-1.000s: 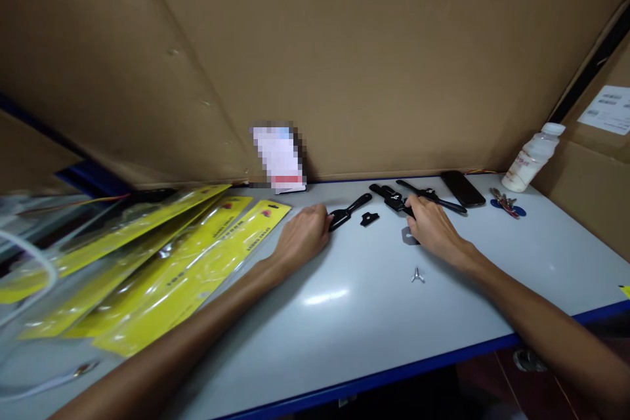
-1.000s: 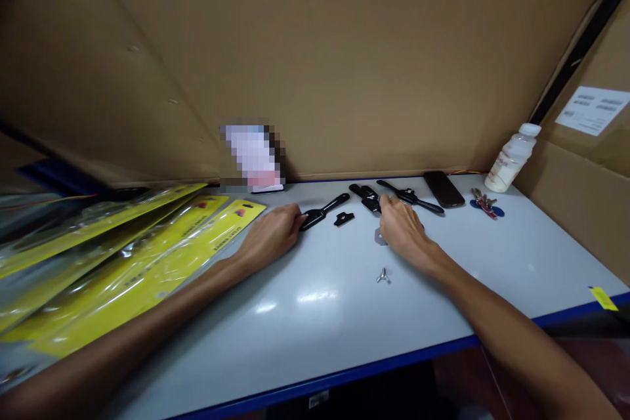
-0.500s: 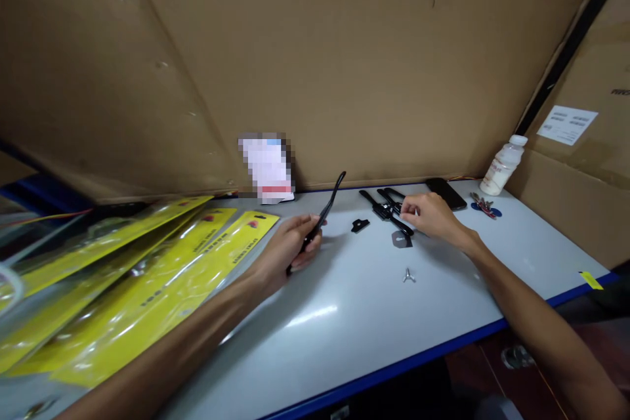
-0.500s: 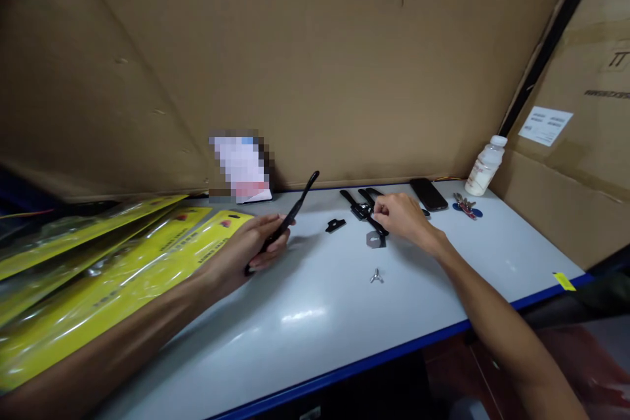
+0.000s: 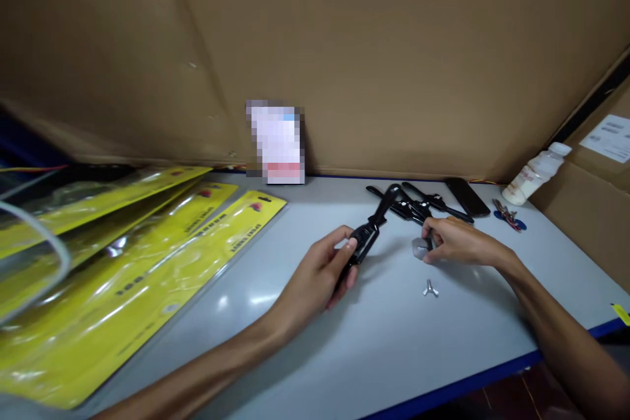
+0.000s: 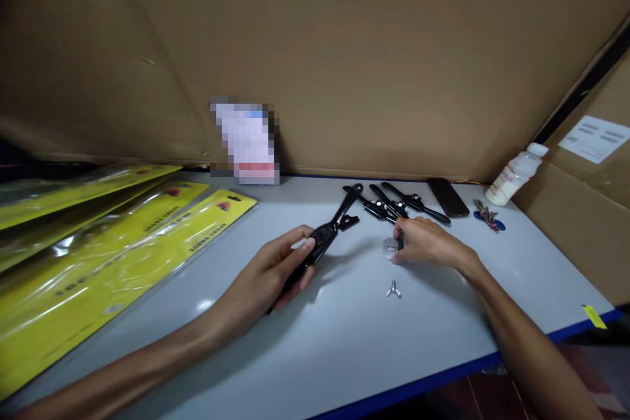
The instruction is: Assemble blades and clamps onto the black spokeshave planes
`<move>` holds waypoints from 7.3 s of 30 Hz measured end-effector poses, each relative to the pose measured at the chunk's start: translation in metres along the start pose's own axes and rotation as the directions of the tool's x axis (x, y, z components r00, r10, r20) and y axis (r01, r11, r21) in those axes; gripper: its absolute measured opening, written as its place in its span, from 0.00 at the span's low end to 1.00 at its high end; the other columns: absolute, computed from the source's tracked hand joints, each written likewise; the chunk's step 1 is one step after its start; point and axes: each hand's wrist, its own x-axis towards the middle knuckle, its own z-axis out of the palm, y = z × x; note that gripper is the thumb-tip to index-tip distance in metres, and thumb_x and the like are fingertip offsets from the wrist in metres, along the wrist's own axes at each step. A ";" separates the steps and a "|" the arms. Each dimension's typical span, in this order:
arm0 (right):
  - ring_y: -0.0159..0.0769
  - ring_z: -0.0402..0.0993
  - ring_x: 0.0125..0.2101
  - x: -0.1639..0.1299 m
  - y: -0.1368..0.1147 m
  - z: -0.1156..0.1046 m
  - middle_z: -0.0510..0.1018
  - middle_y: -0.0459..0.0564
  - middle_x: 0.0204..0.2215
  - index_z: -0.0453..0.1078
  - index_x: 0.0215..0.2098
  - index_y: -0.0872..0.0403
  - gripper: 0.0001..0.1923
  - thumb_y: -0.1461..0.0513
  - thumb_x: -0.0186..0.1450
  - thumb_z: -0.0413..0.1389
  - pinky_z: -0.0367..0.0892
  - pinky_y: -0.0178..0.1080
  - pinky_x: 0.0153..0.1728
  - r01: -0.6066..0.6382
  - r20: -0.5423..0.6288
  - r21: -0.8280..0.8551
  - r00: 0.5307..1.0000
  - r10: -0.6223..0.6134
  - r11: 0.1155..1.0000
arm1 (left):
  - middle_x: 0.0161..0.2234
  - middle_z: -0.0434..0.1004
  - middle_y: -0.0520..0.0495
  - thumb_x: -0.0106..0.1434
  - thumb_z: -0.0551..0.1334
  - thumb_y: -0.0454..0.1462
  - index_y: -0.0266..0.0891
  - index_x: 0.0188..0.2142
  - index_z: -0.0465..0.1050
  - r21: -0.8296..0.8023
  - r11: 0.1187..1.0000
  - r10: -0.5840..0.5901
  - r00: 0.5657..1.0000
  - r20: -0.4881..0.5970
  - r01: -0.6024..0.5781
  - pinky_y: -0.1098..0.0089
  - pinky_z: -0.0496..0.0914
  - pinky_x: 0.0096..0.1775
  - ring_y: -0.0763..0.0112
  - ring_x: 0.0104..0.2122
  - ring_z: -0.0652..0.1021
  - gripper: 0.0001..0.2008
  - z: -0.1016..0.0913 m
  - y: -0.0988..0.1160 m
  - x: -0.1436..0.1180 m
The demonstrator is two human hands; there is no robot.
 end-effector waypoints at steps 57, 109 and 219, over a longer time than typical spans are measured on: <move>0.35 0.72 0.31 0.020 -0.014 0.019 0.78 0.48 0.29 0.76 0.34 0.54 0.06 0.62 0.65 0.56 0.65 0.38 0.34 0.347 -0.557 0.308 0.820 -0.128 0.886 | 0.19 0.60 0.61 0.69 0.55 0.46 0.43 0.30 0.55 -0.350 0.927 -0.175 0.981 -0.083 0.135 0.78 0.45 0.15 0.83 0.13 0.52 0.14 -0.001 0.002 0.002; 0.34 0.70 0.33 0.002 -0.077 0.046 0.74 0.47 0.33 0.72 0.35 0.52 0.06 0.68 0.67 0.55 0.64 0.37 0.35 0.497 -0.516 0.157 0.778 -0.358 0.854 | 0.16 0.61 0.58 0.66 0.51 0.52 0.43 0.26 0.60 0.063 0.984 -0.174 0.970 0.170 0.166 0.77 0.53 0.12 0.79 0.11 0.57 0.19 0.004 0.000 0.001; 0.37 0.63 0.31 -0.003 -0.058 0.049 0.73 0.52 0.30 0.73 0.36 0.59 0.14 0.74 0.68 0.46 0.61 0.38 0.30 0.710 -0.432 -0.360 0.449 -0.782 0.606 | 0.19 0.62 0.61 0.71 0.49 0.43 0.42 0.37 0.60 0.266 0.932 -0.323 0.899 0.295 0.247 0.77 0.53 0.17 0.80 0.13 0.58 0.09 0.001 0.008 -0.007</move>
